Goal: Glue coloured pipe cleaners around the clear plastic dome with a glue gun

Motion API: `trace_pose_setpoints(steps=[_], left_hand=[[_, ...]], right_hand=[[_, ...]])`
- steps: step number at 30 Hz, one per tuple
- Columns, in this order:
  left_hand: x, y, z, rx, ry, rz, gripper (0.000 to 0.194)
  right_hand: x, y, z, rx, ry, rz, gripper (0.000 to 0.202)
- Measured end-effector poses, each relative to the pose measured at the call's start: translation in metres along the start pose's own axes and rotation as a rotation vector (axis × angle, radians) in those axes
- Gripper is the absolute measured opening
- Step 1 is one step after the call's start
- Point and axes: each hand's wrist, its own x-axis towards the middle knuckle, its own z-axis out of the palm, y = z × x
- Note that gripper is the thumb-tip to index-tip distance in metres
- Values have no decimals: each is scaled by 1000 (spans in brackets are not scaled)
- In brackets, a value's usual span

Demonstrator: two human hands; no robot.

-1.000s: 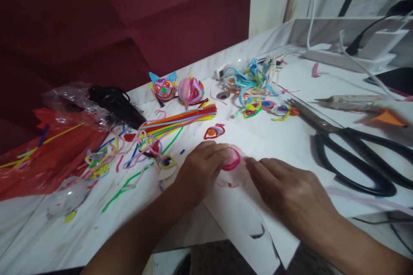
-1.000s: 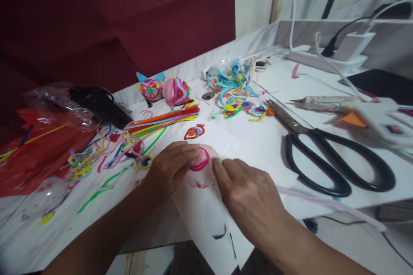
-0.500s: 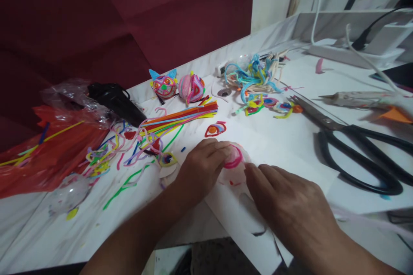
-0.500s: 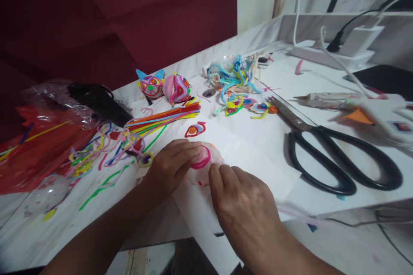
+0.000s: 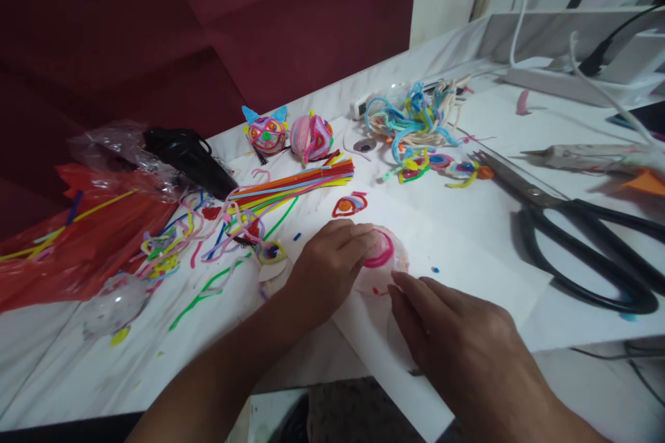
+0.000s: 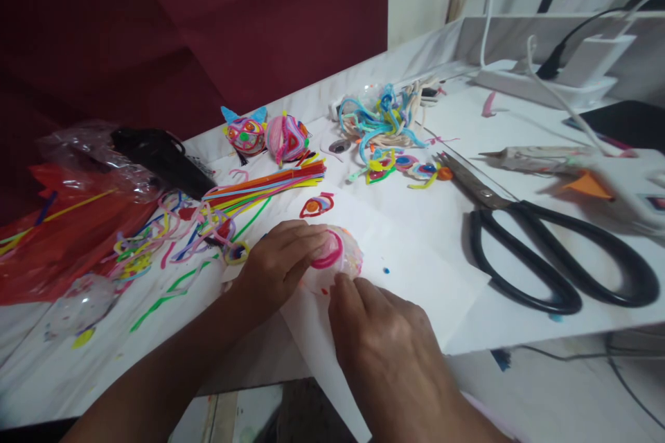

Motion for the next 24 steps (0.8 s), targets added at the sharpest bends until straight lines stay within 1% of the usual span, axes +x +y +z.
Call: trace_pose_setpoints(steps=[5, 9, 15, 18, 24], left_hand=[[-1, 0, 0, 1, 0, -2, 18], [0, 1, -1, 12, 3, 5, 17], [1, 2, -1, 33, 9, 11, 16], [0, 1, -1, 33, 14, 7, 18], [0, 1, 0, 17, 3, -1, 18]], right_hand=[[1, -1, -2, 253, 25, 124, 25], [-2, 0, 1, 447, 35, 227, 22], [-8, 5, 5, 617, -2, 347, 18], [-9, 5, 6, 630, -5, 327, 18], [-7, 0, 8, 414, 78, 128, 16]])
